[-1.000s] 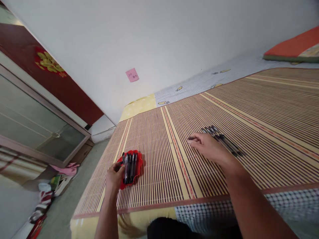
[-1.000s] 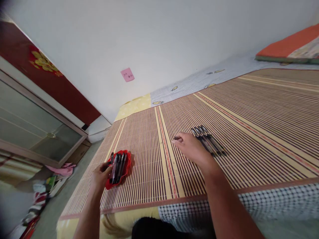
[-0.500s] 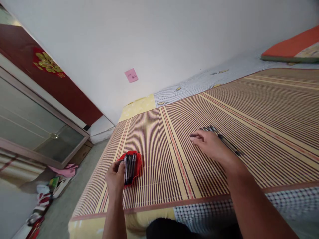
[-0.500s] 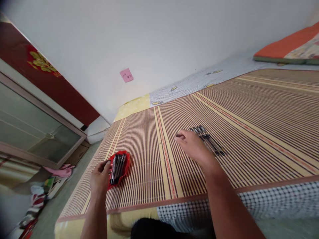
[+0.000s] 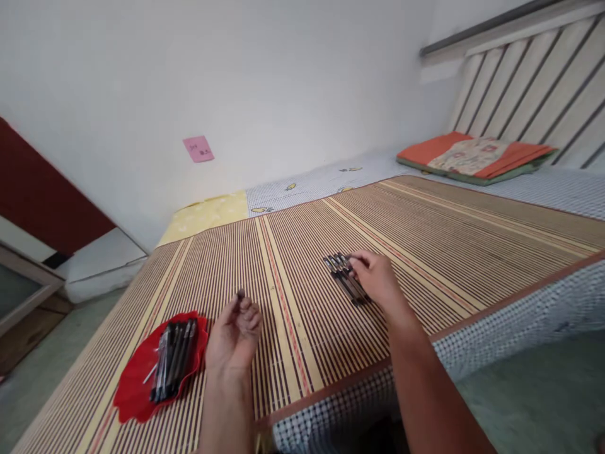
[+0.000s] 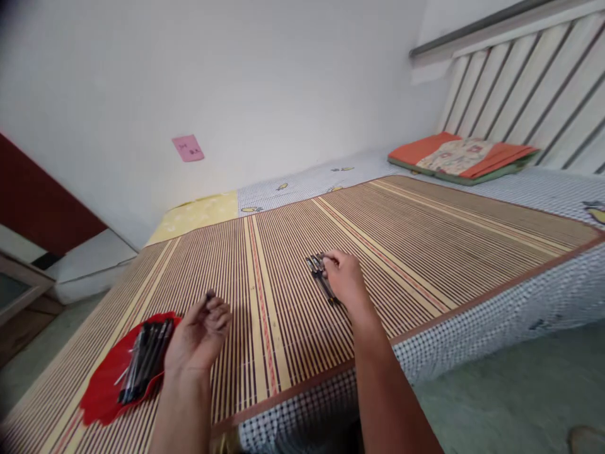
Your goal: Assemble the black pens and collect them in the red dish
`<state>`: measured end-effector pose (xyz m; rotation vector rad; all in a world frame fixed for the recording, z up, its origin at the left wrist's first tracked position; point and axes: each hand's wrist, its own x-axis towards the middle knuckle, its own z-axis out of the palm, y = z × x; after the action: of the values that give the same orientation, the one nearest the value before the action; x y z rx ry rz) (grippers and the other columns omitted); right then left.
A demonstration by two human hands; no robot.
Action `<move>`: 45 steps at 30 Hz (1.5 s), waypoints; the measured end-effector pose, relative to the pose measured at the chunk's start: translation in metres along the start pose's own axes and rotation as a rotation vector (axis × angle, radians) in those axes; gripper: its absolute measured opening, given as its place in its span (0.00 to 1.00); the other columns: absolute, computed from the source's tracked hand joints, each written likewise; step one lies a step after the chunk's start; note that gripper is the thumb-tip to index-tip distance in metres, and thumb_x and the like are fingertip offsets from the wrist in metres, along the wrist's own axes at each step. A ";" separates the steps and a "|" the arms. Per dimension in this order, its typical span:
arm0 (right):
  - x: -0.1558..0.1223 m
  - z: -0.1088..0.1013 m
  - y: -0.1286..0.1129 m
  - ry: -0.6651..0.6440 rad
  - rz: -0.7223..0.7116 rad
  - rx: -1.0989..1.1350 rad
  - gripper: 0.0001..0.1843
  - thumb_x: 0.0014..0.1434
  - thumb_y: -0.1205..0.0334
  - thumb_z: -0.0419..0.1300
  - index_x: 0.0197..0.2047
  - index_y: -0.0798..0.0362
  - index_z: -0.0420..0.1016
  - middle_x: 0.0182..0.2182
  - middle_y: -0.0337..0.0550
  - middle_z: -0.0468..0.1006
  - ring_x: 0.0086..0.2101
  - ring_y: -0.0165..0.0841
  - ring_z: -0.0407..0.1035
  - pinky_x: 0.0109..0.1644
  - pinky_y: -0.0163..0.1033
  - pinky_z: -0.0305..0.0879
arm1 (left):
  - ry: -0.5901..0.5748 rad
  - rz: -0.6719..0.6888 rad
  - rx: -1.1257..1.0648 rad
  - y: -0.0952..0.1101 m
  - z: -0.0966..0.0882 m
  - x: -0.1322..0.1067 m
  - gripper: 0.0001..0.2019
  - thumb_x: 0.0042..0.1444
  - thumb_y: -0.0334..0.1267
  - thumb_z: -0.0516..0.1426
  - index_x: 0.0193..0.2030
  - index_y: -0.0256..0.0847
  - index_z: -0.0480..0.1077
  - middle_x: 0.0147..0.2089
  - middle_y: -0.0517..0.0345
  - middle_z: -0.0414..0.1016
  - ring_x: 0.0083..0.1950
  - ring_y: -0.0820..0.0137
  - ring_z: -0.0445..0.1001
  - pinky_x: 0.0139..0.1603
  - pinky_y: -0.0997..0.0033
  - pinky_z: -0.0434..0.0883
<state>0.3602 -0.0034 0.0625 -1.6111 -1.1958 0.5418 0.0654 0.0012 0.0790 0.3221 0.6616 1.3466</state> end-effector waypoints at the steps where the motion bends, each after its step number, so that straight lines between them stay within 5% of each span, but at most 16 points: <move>1: -0.002 -0.001 0.002 -0.063 -0.001 -0.148 0.12 0.60 0.62 0.54 0.38 0.54 0.79 0.30 0.45 0.80 0.29 0.34 0.73 0.31 0.36 0.65 | 0.016 -0.033 0.016 -0.011 -0.003 0.004 0.03 0.58 0.28 0.57 0.35 0.36 0.73 0.26 0.62 0.63 0.22 0.78 0.61 0.19 0.81 0.59; 7: -0.010 0.006 0.006 -0.281 0.069 -0.691 0.10 0.62 0.63 0.56 0.35 0.53 0.79 0.34 0.48 0.82 0.35 0.37 0.75 0.32 0.36 0.57 | 0.094 -0.067 0.097 -0.033 -0.027 0.024 0.04 0.55 0.29 0.59 0.30 0.35 0.73 0.24 0.61 0.65 0.20 0.79 0.61 0.17 0.81 0.56; 23: -0.015 0.027 0.008 -0.349 0.151 -0.860 0.12 0.58 0.64 0.61 0.44 0.60 0.79 0.43 0.63 0.82 0.45 0.49 0.77 0.43 0.44 0.66 | 0.088 -0.032 0.106 -0.033 -0.028 0.029 0.02 0.53 0.31 0.61 0.31 0.35 0.74 0.24 0.61 0.68 0.20 0.79 0.62 0.16 0.82 0.58; 27: -0.019 0.035 0.002 -0.394 0.136 -0.832 0.11 0.57 0.67 0.61 0.42 0.62 0.80 0.41 0.64 0.82 0.43 0.47 0.78 0.40 0.41 0.64 | 0.120 -0.022 0.221 -0.042 -0.023 0.027 0.03 0.52 0.32 0.63 0.31 0.34 0.74 0.25 0.59 0.71 0.21 0.78 0.66 0.18 0.81 0.60; 30: -0.028 0.051 -0.009 -0.430 0.081 -0.754 0.09 0.57 0.62 0.61 0.37 0.59 0.80 0.36 0.56 0.83 0.37 0.40 0.77 0.34 0.38 0.59 | 0.095 -0.011 0.423 -0.052 -0.018 0.023 0.10 0.49 0.37 0.67 0.36 0.33 0.76 0.29 0.54 0.76 0.27 0.74 0.72 0.24 0.79 0.67; 33: -0.042 0.076 -0.022 -0.464 -0.028 -0.511 0.09 0.58 0.59 0.61 0.32 0.55 0.79 0.30 0.45 0.81 0.30 0.32 0.73 0.29 0.34 0.54 | -0.019 -0.042 0.549 -0.061 -0.015 0.020 0.19 0.44 0.45 0.71 0.38 0.32 0.77 0.33 0.51 0.79 0.32 0.70 0.76 0.31 0.75 0.71; 37: -0.056 0.099 -0.036 -0.529 -0.113 -0.182 0.06 0.56 0.61 0.63 0.32 0.54 0.79 0.27 0.40 0.80 0.29 0.29 0.72 0.29 0.32 0.54 | -0.043 -0.073 0.569 -0.064 -0.013 0.019 0.25 0.35 0.50 0.74 0.34 0.32 0.76 0.26 0.58 0.75 0.26 0.73 0.71 0.25 0.77 0.65; 41: -0.044 0.081 -0.030 -0.434 -0.132 -0.296 0.08 0.61 0.60 0.61 0.37 0.53 0.80 0.35 0.43 0.83 0.34 0.31 0.74 0.34 0.32 0.58 | 0.003 -0.038 0.540 -0.060 -0.013 0.020 0.27 0.35 0.50 0.73 0.39 0.33 0.77 0.30 0.55 0.78 0.29 0.71 0.73 0.28 0.74 0.68; 45: -0.020 0.044 -0.008 -0.257 0.035 -0.646 0.13 0.65 0.66 0.54 0.46 0.56 0.79 0.45 0.54 0.82 0.41 0.37 0.76 0.40 0.36 0.60 | 0.012 0.020 0.489 -0.060 -0.012 0.021 0.25 0.36 0.49 0.73 0.35 0.33 0.76 0.25 0.59 0.74 0.23 0.76 0.66 0.25 0.75 0.66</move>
<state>0.3133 -0.0014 0.0485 -2.1498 -1.6501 0.4119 0.1068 0.0063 0.0300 0.7144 0.9991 1.1934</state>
